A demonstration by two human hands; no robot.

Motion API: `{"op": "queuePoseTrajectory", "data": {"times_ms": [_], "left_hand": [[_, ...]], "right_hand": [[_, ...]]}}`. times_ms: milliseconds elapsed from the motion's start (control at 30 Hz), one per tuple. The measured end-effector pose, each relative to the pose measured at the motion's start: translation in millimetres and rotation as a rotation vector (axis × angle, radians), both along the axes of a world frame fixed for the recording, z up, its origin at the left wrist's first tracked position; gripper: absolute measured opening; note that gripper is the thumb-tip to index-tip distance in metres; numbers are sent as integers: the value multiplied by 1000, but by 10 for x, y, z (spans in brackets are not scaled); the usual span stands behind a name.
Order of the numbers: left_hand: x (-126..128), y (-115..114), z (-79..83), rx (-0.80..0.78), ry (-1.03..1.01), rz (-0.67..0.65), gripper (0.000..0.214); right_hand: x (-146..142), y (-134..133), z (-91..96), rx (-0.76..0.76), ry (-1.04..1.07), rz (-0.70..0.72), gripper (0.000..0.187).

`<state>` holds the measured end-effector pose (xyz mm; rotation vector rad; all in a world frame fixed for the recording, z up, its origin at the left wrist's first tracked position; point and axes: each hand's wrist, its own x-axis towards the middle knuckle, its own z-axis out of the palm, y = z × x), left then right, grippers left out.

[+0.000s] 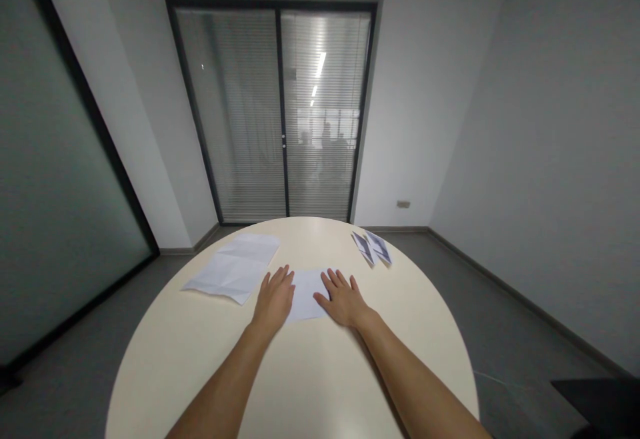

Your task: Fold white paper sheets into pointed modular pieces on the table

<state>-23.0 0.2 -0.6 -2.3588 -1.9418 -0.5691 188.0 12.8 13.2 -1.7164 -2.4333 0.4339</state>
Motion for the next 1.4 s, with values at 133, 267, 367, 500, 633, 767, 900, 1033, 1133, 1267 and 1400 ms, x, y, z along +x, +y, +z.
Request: {"op": "queuePoseTrajectory", "data": {"times_ms": [133,267,367,500,633,767,900,1033,1133,1267,1400], "left_hand": [[54,-32,-19,-136,-92,-172,56],[31,-20,-65,-206,-45,-116,61],[9,-3,-78,-193,-23,-55,61],[7,7,-105,-135,-3,26,59],[9,9,-121,-111,-22,36,60],[6,2,-81,-96,-99,-38,52],[-4,-37,23,-99,-217,-112,48],[-22,-95,116,-99,-316,-185,46],[-22,-118,144,-72,-340,-281,41],[-5,-120,170,-30,-334,-345,28],[0,-122,218,49,-343,-296,29]], "right_hand": [[40,44,-45,41,24,-12,69],[145,123,-59,56,26,-56,61],[221,163,-29,144,34,-107,52],[241,157,17,236,186,159,51],[200,128,5,148,248,444,70],[190,126,-16,164,254,419,65],[206,126,5,188,300,421,57],[225,106,71,189,352,399,52],[236,83,140,183,380,373,47],[249,49,212,153,379,341,42],[310,39,222,119,390,300,42]]}}
